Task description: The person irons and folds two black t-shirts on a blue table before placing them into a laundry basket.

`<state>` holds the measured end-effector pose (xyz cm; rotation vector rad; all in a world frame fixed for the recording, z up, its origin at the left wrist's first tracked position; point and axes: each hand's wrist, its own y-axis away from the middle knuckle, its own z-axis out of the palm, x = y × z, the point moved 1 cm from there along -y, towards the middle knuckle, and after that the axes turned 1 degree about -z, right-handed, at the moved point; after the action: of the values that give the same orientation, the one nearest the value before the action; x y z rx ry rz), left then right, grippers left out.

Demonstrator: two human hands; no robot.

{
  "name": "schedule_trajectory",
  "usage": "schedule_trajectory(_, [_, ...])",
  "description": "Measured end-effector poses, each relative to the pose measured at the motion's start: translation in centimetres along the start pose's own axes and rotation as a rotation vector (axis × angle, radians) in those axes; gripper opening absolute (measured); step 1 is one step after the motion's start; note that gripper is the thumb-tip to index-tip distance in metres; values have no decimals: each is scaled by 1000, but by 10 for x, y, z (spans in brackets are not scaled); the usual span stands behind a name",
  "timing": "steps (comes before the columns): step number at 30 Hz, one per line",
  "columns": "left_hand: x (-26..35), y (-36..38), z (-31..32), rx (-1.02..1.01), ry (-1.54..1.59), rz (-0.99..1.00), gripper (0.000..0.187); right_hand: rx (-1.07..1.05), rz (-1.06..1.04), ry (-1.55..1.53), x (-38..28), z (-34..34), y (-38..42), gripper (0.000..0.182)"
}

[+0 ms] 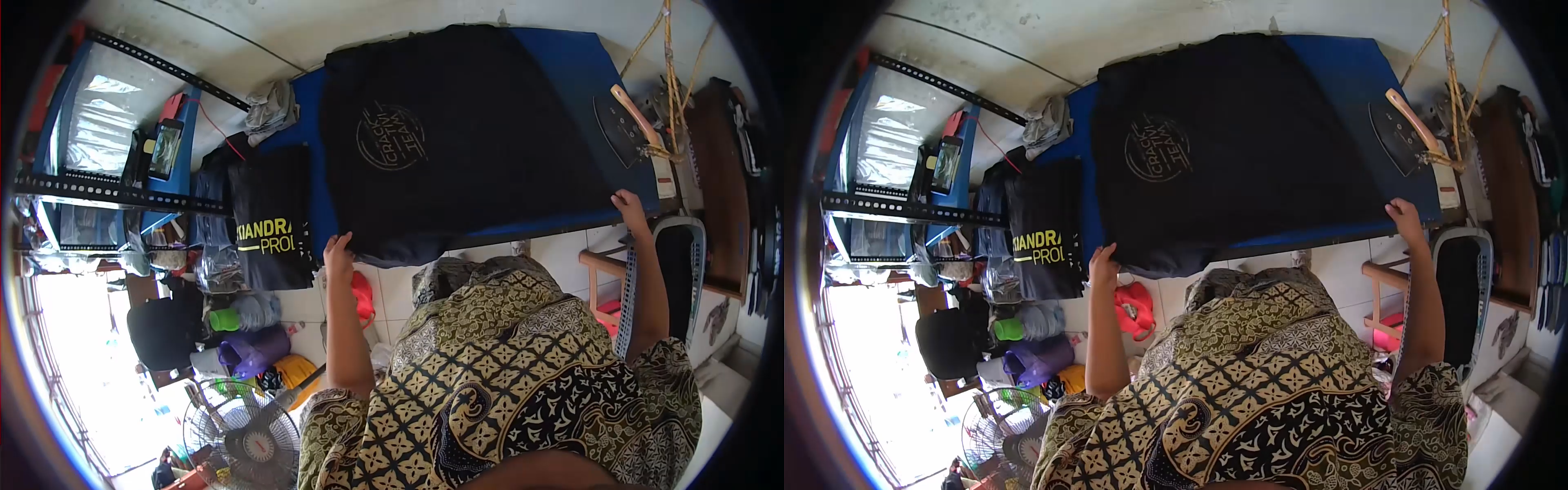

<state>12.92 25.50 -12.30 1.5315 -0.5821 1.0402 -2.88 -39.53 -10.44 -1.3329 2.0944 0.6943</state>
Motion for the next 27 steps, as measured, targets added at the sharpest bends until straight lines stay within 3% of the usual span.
schedule_trajectory(2, [9,14,-9,-225,144,-147,10,-9,36,-72,6,-15,7,19])
schedule_trajectory(4, [35,46,-1,-231,139,-217,10,-18,60,-146,-6,-27,12,17])
schedule_trajectory(6, [44,53,-8,-231,136,-288,12,221,-47,-363,-48,-38,19,14])
schedule_trajectory(8, [58,40,-29,-430,45,-52,13,275,-83,-347,-75,-66,13,13])
schedule_trajectory(9, [90,70,-2,-425,149,62,15,327,-121,-332,-88,-81,9,13])
schedule_trajectory(11, [123,83,-2,-388,292,182,16,510,-183,-920,-114,-107,3,16])
schedule_trajectory(12, [137,92,0,-352,357,277,18,423,-260,-1031,-115,-129,2,20])
schedule_trajectory(15, [171,113,-15,-232,308,489,23,480,-431,-1133,-160,-187,15,29])
schedule_trajectory(16, [190,130,-14,-257,323,581,25,218,-614,-1259,-205,-199,32,34])
schedule_trajectory(17, [213,149,-10,-284,336,673,28,86,-719,-1313,-221,-203,33,37])
schedule_trajectory(18, [230,155,-13,-145,443,658,32,-57,-812,-1361,-237,-207,33,41])
schedule_trajectory(22, [303,148,27,-435,389,380,33,227,-670,-860,-259,-230,-44,51])
schedule_trajectory(25, [337,15,76,-222,244,276,30,125,-569,-455,-250,-206,-172,43])
schedule_trajectory(27, [366,-47,107,-78,333,281,28,306,-461,-354,-229,-211,-250,30])
